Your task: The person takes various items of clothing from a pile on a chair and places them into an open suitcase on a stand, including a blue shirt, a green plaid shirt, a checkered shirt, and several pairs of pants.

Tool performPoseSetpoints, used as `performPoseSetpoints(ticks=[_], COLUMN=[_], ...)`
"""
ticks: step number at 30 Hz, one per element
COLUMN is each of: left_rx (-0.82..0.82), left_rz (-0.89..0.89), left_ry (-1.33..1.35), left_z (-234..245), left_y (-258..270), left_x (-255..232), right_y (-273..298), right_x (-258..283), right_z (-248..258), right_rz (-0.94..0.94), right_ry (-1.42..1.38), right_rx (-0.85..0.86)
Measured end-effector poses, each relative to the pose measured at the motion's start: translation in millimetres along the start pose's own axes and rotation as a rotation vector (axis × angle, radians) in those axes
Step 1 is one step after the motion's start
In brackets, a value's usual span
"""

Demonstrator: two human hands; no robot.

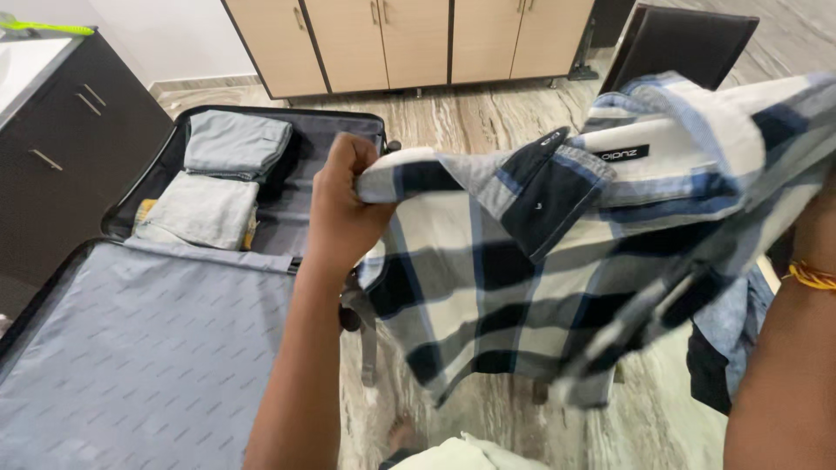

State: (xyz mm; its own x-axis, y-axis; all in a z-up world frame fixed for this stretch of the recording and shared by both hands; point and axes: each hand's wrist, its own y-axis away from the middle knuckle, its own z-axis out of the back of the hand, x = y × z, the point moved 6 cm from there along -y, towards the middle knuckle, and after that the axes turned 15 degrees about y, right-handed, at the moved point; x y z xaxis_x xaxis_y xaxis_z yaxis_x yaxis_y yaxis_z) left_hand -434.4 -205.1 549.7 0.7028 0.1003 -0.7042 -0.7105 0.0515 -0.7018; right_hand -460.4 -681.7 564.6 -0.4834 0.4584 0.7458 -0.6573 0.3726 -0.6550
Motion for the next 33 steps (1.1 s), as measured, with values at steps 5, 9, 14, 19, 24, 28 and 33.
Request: performPoseSetpoints(ticks=[5,9,14,19,24,28,33], left_rx=[-0.056,-0.185,-0.233,0.201,0.453,0.351,0.097], left_rz=[0.136,0.626,0.925,0.700,0.515,0.088,-0.010], left_ry=[-0.364,0.345,1.243,0.977,0.918,0.656,0.496], left_z=[-20.6,-44.8,-103.4,-148.2,-171.2,-172.2,-162.9], left_y=[30.6,59.7,90.2,104.4,105.2,96.5,99.7], left_x=[2.3,59.4,63.1,35.2,-29.1,-54.9,-10.6], right_y=[4.3,12.9,40.8,87.4,126.7,147.5,167.7], right_x=[-12.0,-23.7,-20.9,21.3,72.5,129.8,148.1], right_z=[17.9,28.6,30.9,-11.8,-51.6,-75.8,-77.0], right_rz=[-0.033,-0.028,0.032,-0.133,-0.239,0.193,0.352], right_ry=[0.052,0.107,0.114,-0.122,-0.121,0.019,0.209], right_rx=[0.050,0.060,0.012,0.235,0.444,0.642,0.691])
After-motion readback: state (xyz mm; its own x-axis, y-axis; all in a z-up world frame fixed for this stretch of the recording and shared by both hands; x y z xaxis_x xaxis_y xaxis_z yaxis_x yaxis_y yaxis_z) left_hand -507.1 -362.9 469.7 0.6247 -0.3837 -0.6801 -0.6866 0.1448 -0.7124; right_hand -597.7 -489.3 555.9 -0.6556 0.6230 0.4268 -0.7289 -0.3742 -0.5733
